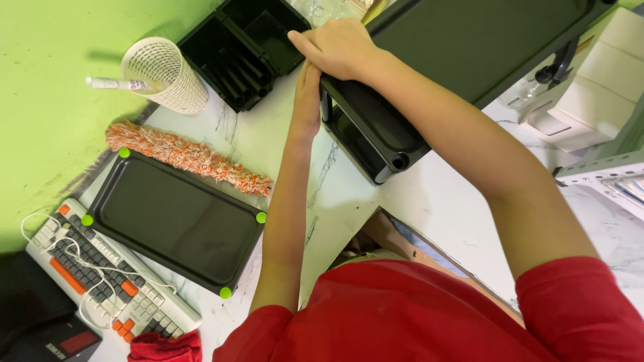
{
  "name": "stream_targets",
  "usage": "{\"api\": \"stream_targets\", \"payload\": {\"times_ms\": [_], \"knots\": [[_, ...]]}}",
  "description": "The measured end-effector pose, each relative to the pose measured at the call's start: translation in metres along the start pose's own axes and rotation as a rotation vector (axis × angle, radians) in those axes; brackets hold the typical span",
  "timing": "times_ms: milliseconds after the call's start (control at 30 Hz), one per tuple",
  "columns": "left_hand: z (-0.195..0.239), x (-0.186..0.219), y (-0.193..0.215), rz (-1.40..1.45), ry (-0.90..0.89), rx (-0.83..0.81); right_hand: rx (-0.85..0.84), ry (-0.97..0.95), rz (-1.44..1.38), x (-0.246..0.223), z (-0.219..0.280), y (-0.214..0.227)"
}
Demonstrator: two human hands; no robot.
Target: The person assembles a black plastic rolling cart on a work counter, fitting trays together, inserting the leg posts into the tray corners, and pressing the corner caps into place. They then dust the assembled cart with a long orange duster and fold a red cloth.
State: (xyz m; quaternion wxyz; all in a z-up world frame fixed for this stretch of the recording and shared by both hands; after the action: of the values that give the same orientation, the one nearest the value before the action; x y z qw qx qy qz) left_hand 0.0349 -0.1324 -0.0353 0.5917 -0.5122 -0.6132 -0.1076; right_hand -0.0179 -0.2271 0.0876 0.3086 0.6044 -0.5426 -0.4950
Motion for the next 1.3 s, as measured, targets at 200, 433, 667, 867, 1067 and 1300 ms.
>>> {"api": "stream_targets", "payload": {"times_ms": [200,433,667,867,1067,1300], "knots": [[-0.014,-0.002,0.014,-0.068,-0.011,-0.039,-0.059,0.069,0.048,0.013,0.020,0.030],[-0.026,0.044,0.023,-0.062,0.130,-0.119,0.054,0.226,0.208,0.031,0.072,0.043],[-0.052,0.032,0.033,0.008,0.173,-0.138,0.180,0.286,0.203,-0.077,0.102,0.062],[-0.055,0.030,0.049,-0.142,0.112,-0.046,0.253,0.299,0.001,-0.150,0.096,0.024],[-0.020,0.046,0.116,-0.490,0.049,0.057,0.263,0.145,-0.202,-0.167,0.080,-0.036],[0.020,0.027,0.219,-0.838,-0.126,0.338,0.312,-0.097,-0.321,-0.117,0.031,-0.146]]}}
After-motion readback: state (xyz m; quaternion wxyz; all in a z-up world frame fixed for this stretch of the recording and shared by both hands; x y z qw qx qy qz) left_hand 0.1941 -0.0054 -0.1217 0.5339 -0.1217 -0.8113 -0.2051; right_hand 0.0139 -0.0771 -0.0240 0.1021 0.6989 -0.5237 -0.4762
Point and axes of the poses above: each hand's wrist, its own z-axis away from the middle knuckle, its own y-axis out of the back of the hand, x = y × z, the point moved 3 cm from there along -z, towards the middle knuckle, and after that the axes turned 2 degrees about -y, right-handed, at the moved point
